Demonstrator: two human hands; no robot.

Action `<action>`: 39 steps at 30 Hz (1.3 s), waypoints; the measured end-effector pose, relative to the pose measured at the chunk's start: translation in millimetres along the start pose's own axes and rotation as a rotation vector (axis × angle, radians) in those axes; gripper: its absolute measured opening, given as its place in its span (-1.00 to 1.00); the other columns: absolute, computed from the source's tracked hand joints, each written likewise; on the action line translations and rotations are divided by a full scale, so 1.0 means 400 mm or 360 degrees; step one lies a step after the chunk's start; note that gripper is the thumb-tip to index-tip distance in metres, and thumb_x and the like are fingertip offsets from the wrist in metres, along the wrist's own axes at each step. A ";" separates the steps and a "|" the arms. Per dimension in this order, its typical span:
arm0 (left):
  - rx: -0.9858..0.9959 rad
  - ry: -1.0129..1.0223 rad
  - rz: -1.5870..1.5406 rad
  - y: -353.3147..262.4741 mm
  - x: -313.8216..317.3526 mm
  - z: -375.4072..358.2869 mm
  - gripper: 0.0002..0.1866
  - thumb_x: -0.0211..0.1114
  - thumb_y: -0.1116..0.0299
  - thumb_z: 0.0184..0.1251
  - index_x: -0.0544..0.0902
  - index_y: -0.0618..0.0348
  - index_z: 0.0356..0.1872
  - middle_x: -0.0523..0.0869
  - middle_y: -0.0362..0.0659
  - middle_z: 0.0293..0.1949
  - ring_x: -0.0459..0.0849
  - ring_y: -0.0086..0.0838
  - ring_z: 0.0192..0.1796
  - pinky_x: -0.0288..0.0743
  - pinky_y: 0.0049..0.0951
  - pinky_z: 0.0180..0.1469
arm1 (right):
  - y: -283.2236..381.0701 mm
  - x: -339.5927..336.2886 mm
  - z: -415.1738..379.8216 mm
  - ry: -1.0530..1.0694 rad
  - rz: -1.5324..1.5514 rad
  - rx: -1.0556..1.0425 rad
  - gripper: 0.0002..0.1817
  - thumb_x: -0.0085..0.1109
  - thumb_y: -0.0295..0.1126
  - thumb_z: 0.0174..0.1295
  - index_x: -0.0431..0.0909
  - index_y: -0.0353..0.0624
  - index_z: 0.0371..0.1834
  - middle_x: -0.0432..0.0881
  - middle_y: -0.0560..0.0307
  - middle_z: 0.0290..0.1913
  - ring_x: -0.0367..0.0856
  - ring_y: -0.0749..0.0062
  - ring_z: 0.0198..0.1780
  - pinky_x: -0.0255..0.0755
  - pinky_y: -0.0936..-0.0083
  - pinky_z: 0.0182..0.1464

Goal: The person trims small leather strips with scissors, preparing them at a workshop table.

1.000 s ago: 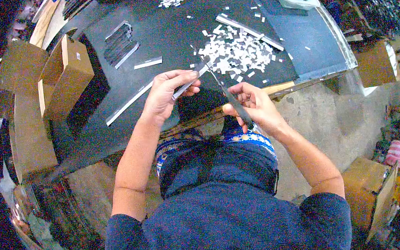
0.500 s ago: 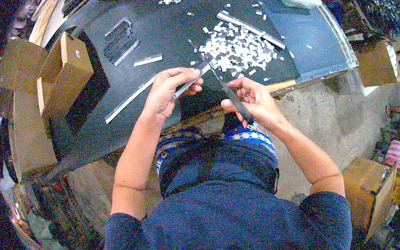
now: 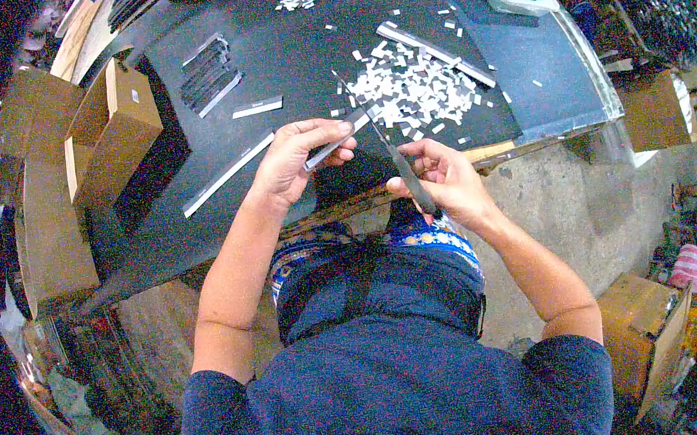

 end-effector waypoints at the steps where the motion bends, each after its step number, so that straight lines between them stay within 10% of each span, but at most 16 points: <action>1: -0.0001 0.0001 0.0000 0.001 0.000 0.001 -0.80 0.37 0.34 0.26 0.71 0.28 -0.22 0.76 -0.11 -0.36 0.75 -0.48 -0.37 0.62 -0.56 -0.30 | 0.000 -0.002 0.000 0.0017 0.0025 -0.0006 -0.40 0.46 -0.42 0.07 0.38 -0.33 0.16 0.58 0.21 -0.42 0.49 0.66 -0.62 0.36 0.67 -0.73; 31: 0.0125 0.0348 0.0633 -0.006 0.089 -0.008 -0.79 0.42 0.38 0.19 0.74 0.31 -0.22 0.77 -0.11 -0.33 0.72 -0.52 -0.36 0.60 -0.53 -0.24 | 0.043 -0.021 0.034 -0.0191 -0.0035 -0.0330 -0.41 0.46 -0.53 0.01 0.48 -0.22 0.17 0.66 0.22 -0.39 0.56 0.67 -0.49 0.40 0.70 -0.56; 34: 0.0268 0.0085 0.0431 0.015 0.070 -0.004 -0.60 0.41 0.38 0.22 0.61 0.28 0.07 0.73 -0.09 -0.06 0.73 -0.41 -0.07 0.60 -0.47 -0.03 | 0.046 -0.024 0.039 -0.0424 0.0115 -0.0462 -0.40 0.45 -0.54 0.02 0.46 -0.23 0.18 0.63 0.21 -0.39 0.54 0.64 -0.53 0.40 0.70 -0.55; 39: 0.0429 -0.0161 -0.0717 0.085 0.139 -0.009 -0.72 0.36 0.37 0.30 0.65 0.30 -0.04 0.74 -0.07 -0.09 0.72 -0.40 -0.04 0.61 -0.43 0.03 | 0.030 -0.003 0.056 -0.0594 0.0313 -0.0599 -0.36 0.43 -0.55 0.04 0.39 -0.29 0.22 0.62 0.19 -0.40 0.54 0.61 -0.54 0.42 0.66 -0.54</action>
Point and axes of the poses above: each hand's wrist, its own z-axis towards the middle knuckle, its own x-axis out of the palm, y = z × x, the point moved 2 cm from there along z, towards the middle knuckle
